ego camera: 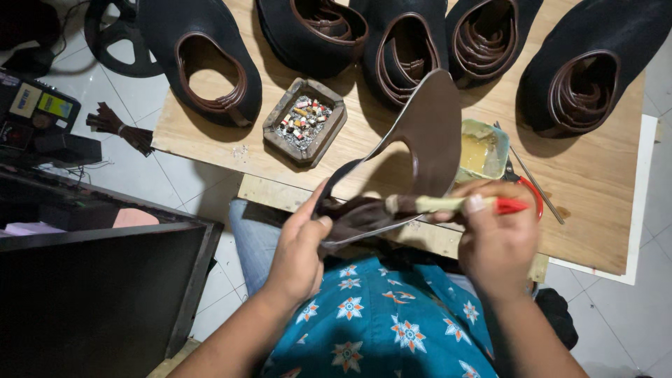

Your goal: The person applies adhesive to the inner edges of black shoe uppers using a small brush, then places each treated piece onto a wooden table. The process is repeated for several uppers in sequence.

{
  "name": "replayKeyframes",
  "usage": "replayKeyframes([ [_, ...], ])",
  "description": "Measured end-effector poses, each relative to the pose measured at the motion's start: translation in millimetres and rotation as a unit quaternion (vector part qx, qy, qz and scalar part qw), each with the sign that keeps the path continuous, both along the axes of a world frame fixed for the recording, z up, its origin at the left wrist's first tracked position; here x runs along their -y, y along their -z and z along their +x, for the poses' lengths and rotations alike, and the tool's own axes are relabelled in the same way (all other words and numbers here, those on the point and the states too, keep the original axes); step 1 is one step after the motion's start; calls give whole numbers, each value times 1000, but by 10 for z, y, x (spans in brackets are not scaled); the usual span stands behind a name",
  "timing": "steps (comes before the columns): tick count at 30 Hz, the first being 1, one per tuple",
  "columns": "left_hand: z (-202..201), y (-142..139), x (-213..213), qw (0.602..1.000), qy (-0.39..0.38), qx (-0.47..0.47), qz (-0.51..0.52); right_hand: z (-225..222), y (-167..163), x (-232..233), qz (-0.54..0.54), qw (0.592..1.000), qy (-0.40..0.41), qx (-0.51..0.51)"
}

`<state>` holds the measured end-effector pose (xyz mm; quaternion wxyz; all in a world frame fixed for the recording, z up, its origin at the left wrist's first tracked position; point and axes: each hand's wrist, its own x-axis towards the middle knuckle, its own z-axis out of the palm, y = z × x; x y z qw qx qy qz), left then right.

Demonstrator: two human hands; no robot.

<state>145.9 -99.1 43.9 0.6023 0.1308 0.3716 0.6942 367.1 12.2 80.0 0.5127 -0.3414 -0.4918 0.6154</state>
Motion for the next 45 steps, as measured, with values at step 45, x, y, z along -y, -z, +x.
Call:
replayKeyframes([
  [45,9,249,-5,994,14,-17,-104,-1,98,75,-19,991,-133,5],
])
